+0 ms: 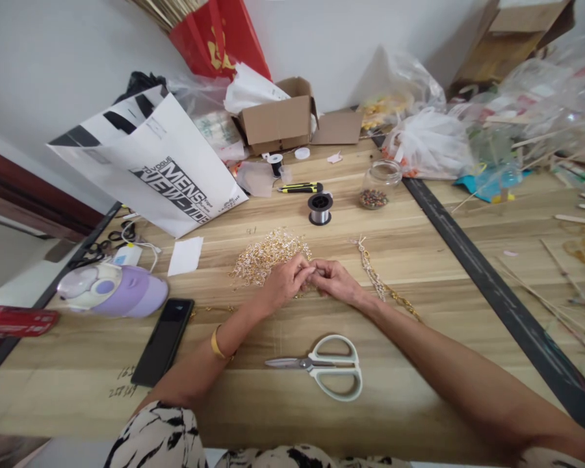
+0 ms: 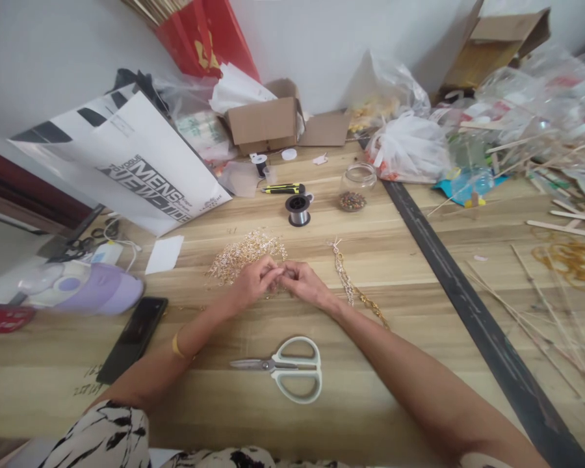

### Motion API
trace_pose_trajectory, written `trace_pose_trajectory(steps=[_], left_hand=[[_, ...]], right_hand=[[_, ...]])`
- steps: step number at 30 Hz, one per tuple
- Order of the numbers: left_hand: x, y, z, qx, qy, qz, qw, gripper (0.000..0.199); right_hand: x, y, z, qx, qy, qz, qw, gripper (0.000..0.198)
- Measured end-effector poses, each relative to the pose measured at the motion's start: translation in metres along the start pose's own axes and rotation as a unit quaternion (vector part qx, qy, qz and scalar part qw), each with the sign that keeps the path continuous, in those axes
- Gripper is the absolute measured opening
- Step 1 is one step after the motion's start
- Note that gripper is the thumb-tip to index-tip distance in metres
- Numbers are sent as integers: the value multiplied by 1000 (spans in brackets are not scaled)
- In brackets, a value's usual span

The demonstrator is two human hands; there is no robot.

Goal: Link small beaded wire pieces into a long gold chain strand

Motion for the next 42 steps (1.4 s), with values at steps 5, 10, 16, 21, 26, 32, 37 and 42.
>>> trace_pose_trajectory(steps=[5, 10, 16, 21, 26, 32, 37, 42], left_hand=[[-2, 2, -2, -12, -59, -8, 998, 23], [2, -4, -2, -15, -74, -18, 997, 26], [4, -9, 3, 5, -71, -6, 997, 30], [8, -10, 7, 17, -156, -19, 987, 25], [12, -10, 9, 24, -201, -42, 978, 18], [17, -7, 11, 49, -172, -57, 982, 15], [19, -10, 9, 53, -143, -57, 987, 15], [21, -12, 8, 54, -162, -72, 983, 18]], right_hand=[[-1, 0, -2, -9, 14, -18, 1000, 27], [4, -2, -3, -29, 44, -29, 998, 30], [7, -3, -1, -23, 64, -19, 998, 30], [4, -2, -2, -24, 64, -25, 997, 29], [2, -2, -3, -28, 61, -28, 997, 28], [4, -4, -3, -46, 48, -20, 998, 28], [5, -6, -6, -80, 59, -18, 995, 26], [4, -9, -10, -107, 46, -14, 993, 24]])
Point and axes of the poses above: each hand's wrist, its own y-axis towards the middle knuckle, its own z-axis out of the palm, x = y × z, the point moved 9 cm from there along y, towards the middle knuckle, and after that the axes turned 2 degrees about z, right-handed, at the moved point
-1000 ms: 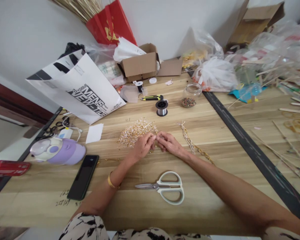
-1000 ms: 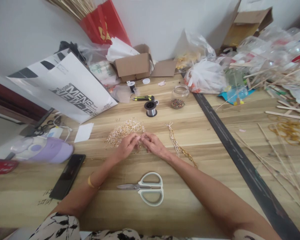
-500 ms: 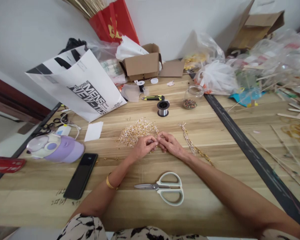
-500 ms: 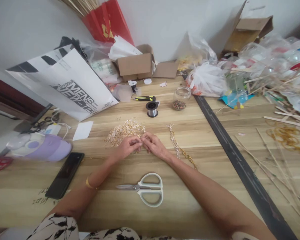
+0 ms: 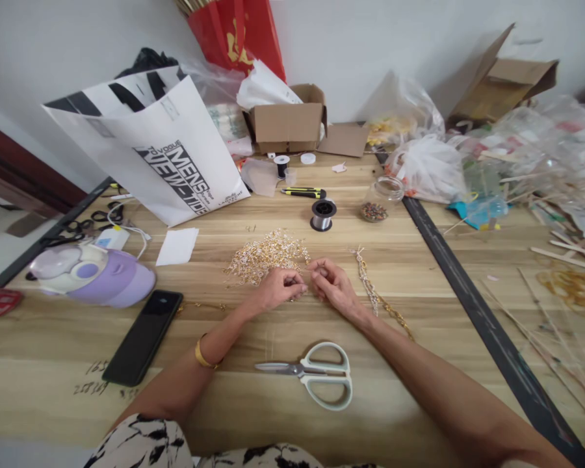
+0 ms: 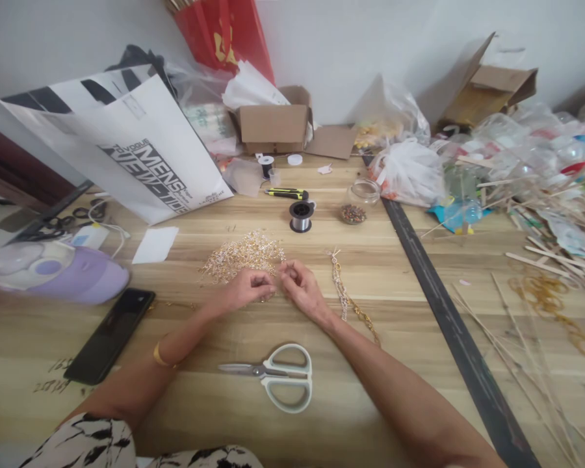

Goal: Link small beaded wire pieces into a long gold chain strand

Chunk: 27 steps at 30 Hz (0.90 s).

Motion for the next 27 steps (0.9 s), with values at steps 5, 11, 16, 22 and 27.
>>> trace_pose_trajectory(steps=[5, 11, 16, 22, 27], left_hand=[[4, 0, 0, 8, -18, -2, 1000, 18], [2, 0, -2, -13, 10, 5, 1000, 17], [-4, -1, -4, -28, 58, 15, 998, 16], [-5, 0, -3, -36, 125, 34, 991, 13], [-8, -2, 2, -16, 211, 51, 976, 17]], right_hand=[[2, -2, -3, -19, -18, -10, 1000, 24], [8, -5, -5, -39, -80, -32, 996, 23], [12, -8, -3, -43, -132, -58, 989, 20], [20, -11, -1, -53, -165, -99, 980, 14], [24, -13, 6, -24, -190, -124, 974, 12]])
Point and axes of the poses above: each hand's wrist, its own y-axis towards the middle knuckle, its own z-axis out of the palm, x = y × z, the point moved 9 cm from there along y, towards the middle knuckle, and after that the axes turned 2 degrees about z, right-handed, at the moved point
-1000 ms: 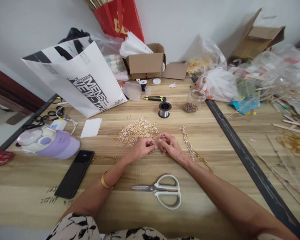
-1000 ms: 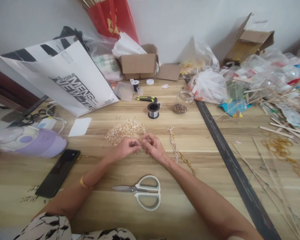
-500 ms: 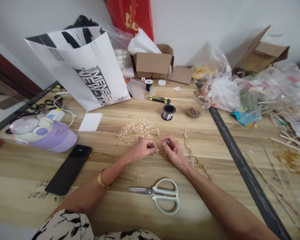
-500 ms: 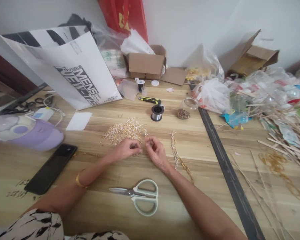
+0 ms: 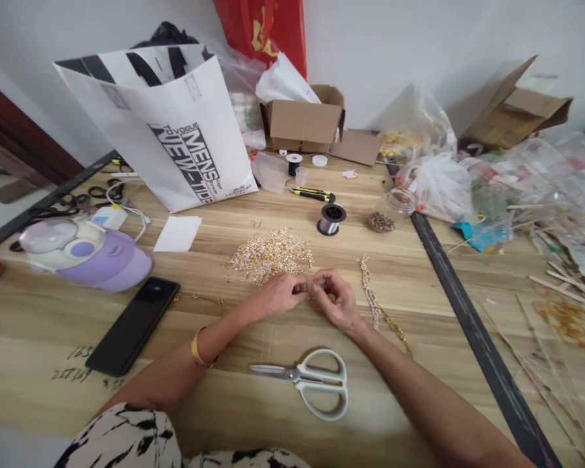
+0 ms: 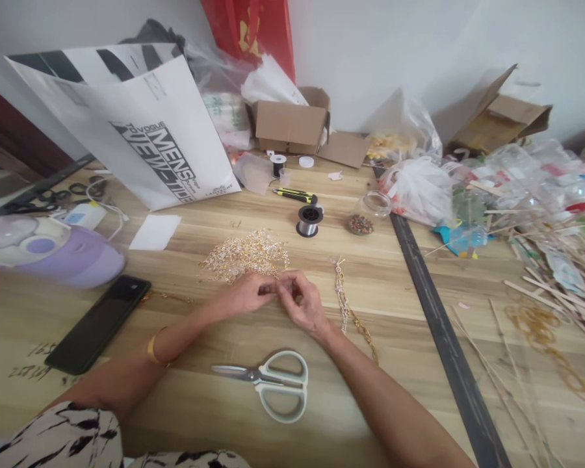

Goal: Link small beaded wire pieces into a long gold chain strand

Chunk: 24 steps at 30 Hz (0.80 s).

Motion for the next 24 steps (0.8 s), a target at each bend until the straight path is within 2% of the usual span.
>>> trace_pose_trajectory(steps=[6, 18, 21, 24], left_hand=[[-11, -2, -2, 1, 86, 4, 996, 18], [-13, -2, 0, 30, 29, 13, 999, 17], [-16, -2, -6, 7, 32, 32, 999, 18], [-17, -2, -14, -30, 32, 45, 998, 15]], right_hand=[[1, -1, 3, 16, -9, -7, 1000, 12], [-4, 2, 3, 18, 32, 11, 999, 14], [-1, 4, -2, -4, 24, -2, 1000, 14], [7, 3, -13, -59, -14, -42, 997, 13]])
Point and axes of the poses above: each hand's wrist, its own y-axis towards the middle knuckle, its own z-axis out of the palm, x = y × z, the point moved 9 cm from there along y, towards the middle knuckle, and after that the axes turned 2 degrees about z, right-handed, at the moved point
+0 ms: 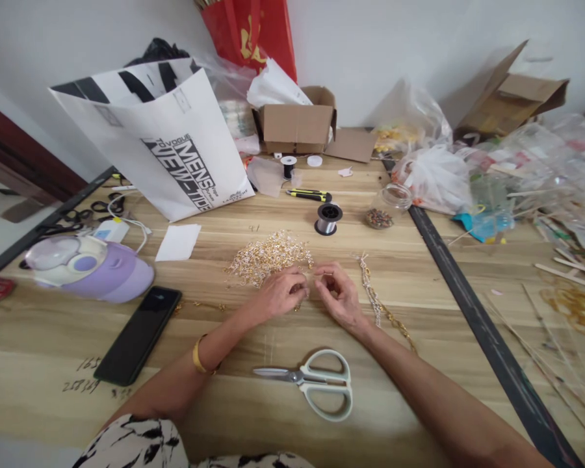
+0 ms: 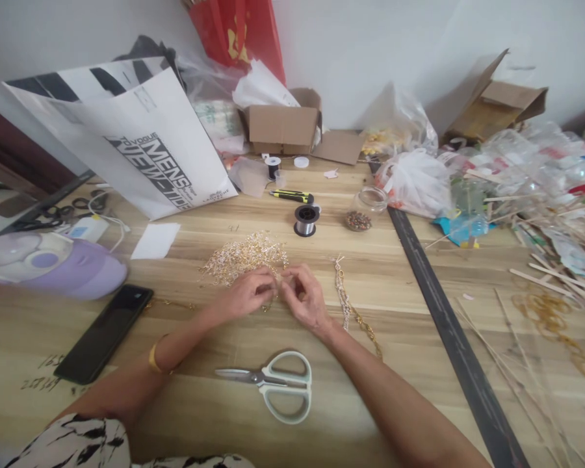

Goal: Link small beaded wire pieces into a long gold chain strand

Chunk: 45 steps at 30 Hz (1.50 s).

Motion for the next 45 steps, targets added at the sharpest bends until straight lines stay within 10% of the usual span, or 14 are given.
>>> trace_pose_trajectory(steps=[29, 37, 45], left_hand=[[9, 0, 9, 68, -201, -54, 976, 25], [19, -1, 14, 76, -311, -93, 943, 35], [20, -3, 14, 90, -325, -95, 937, 34]], right_hand=[[-10, 3, 12, 68, -5, 24, 997, 17], [1, -2, -6, -42, -23, -33, 998, 29], [16, -6, 15, 59, -93, -130, 985, 23]])
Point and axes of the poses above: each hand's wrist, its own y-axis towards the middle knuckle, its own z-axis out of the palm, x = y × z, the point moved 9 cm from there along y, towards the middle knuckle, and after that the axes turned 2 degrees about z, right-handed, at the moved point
